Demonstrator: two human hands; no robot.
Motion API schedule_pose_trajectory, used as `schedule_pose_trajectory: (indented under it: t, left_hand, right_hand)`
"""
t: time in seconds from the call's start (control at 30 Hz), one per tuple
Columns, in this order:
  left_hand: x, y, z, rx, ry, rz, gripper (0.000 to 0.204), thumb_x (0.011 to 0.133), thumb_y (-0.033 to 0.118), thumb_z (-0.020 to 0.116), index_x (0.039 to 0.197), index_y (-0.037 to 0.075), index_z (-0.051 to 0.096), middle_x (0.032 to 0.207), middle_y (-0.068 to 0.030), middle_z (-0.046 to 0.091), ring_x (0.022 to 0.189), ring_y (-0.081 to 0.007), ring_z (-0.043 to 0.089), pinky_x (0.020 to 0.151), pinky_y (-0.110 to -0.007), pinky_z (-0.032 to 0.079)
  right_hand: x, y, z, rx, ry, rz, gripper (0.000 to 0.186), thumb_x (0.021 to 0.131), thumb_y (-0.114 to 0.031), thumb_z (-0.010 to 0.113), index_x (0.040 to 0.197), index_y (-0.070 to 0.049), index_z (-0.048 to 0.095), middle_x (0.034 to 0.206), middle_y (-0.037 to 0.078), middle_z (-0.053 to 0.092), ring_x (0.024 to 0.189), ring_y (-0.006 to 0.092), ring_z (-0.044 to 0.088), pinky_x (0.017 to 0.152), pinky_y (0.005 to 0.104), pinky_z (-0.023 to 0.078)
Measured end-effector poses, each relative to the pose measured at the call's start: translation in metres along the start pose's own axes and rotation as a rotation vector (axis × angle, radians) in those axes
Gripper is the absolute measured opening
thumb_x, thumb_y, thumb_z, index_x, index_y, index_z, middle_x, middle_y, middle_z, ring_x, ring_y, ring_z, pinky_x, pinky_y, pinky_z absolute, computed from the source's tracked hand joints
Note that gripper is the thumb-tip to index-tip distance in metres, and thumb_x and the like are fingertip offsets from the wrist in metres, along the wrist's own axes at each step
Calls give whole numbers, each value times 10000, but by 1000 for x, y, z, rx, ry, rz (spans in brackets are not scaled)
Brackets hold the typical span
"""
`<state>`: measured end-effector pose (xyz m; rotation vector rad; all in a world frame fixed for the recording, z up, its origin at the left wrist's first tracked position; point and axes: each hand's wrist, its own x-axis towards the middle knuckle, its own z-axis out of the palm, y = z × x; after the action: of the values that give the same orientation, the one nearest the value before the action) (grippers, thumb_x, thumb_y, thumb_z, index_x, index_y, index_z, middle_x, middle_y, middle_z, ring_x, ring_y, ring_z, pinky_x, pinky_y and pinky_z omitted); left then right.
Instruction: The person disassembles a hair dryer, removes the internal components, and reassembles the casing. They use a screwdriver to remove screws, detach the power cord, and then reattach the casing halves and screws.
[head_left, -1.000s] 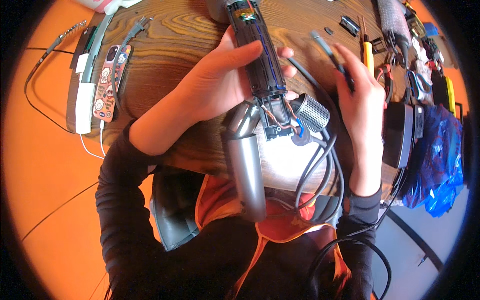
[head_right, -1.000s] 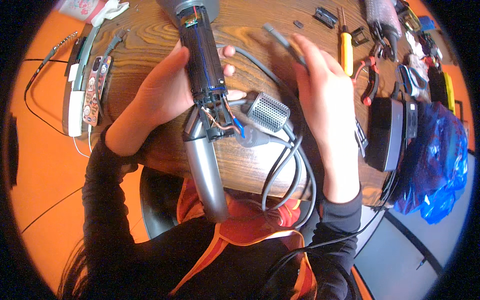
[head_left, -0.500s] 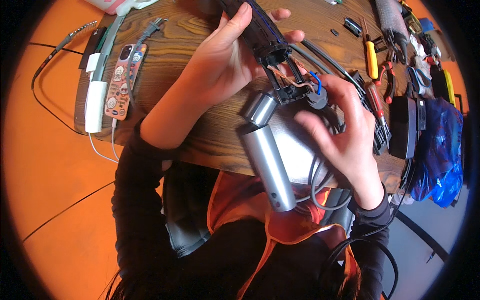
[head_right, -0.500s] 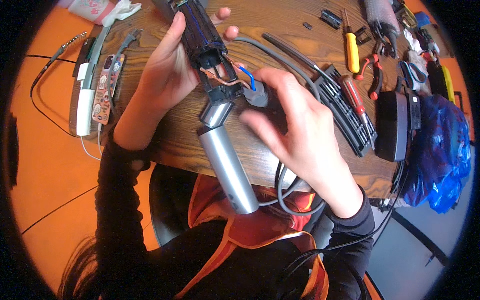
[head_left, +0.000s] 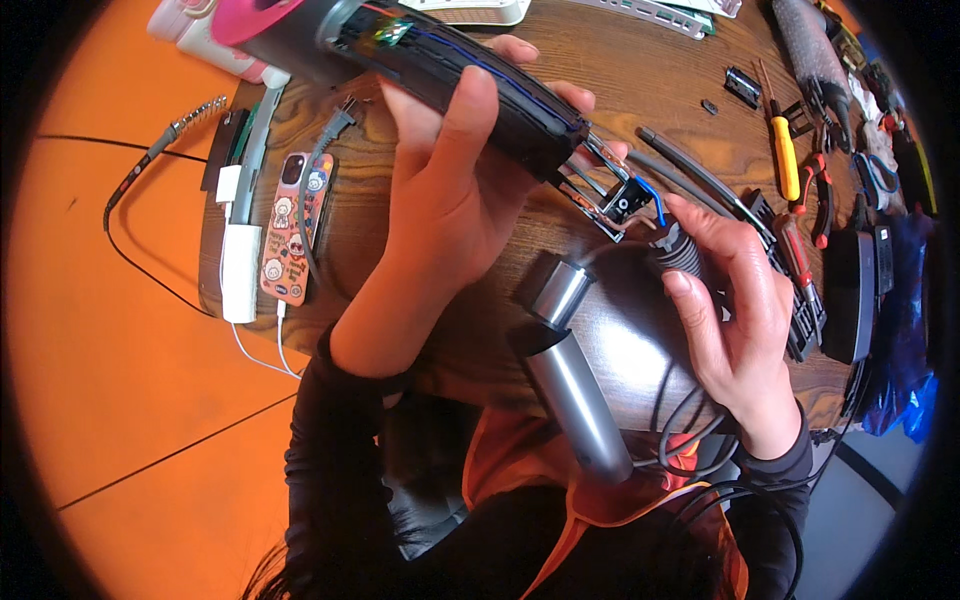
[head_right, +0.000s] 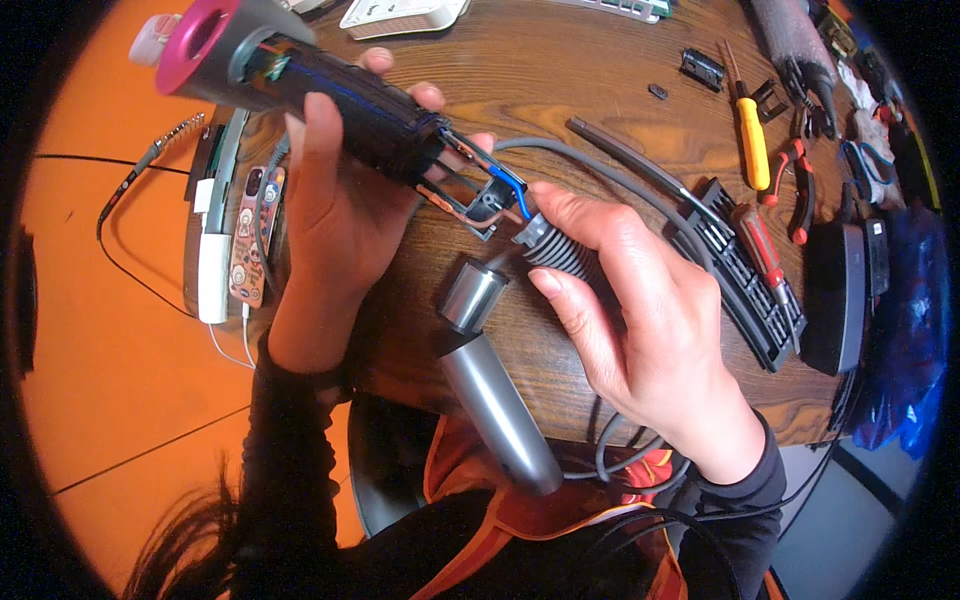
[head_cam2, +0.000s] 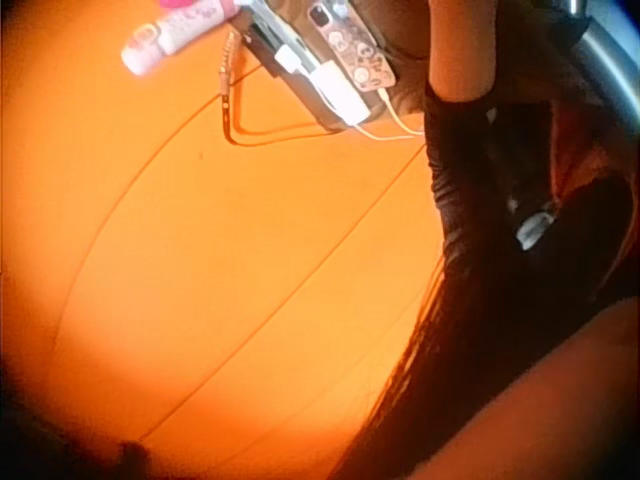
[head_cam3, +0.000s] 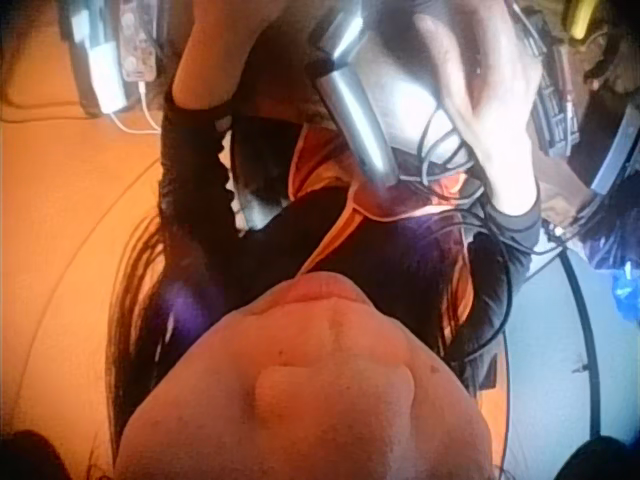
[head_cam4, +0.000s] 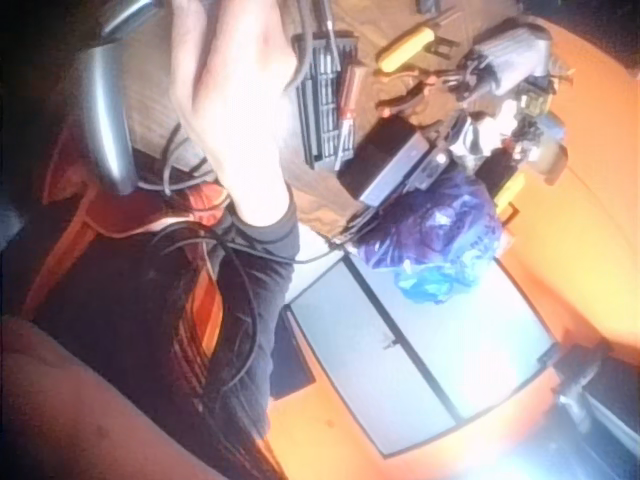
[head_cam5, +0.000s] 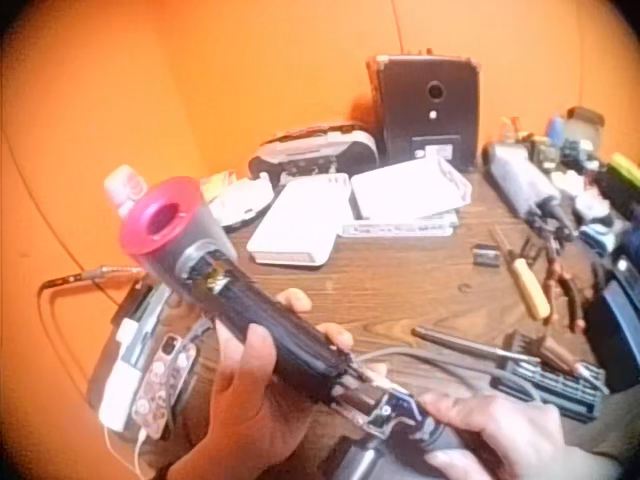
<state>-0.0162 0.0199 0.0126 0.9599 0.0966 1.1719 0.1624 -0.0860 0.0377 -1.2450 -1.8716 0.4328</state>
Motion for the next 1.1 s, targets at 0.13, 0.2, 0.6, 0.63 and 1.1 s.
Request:
schedule_pose_trajectory:
  t: [0.13,0.2,0.6,0.63,1.1]
  left_hand:
    - [-3,3,1,-124,-71,-113,474,891,450,407,1214,119,304,1088,-108,483,1004,-305,531,906,-536,412]
    - [-4,3,1,-162,-70,-131,493,887,473,399,1217,119,305,1091,-117,492,998,-337,539,911,-524,409]
    - [-4,-2,14,71,-8,-94,545,878,491,409,1238,95,303,1136,-122,453,1077,-352,488,884,-465,447]
    - [1,0,13,89,-109,-108,542,880,486,410,1236,91,308,1141,-117,449,1087,-345,481,897,-474,433]
    - [3,-33,59,-80,69,-27,451,885,317,485,1286,215,306,1397,-163,235,1247,-393,293,1000,-530,317]
  right_hand:
    - [2,-1,-2,-19,-9,8,288,778,-22,595,1042,73,529,986,193,598,885,287,612,763,297,475]
    - [2,-2,-2,28,-28,52,283,795,-14,558,1059,79,523,1005,194,591,916,254,602,805,286,450]
    - [1,5,6,246,17,97,518,735,47,572,1195,38,335,1189,152,416,961,189,530,809,264,429]
    - [2,7,8,174,50,-7,511,729,54,582,1184,44,351,1174,154,432,977,199,532,821,269,428]
    - [0,1,-5,-384,298,-152,377,650,41,664,1019,50,584,833,174,573,706,279,583,628,302,478]
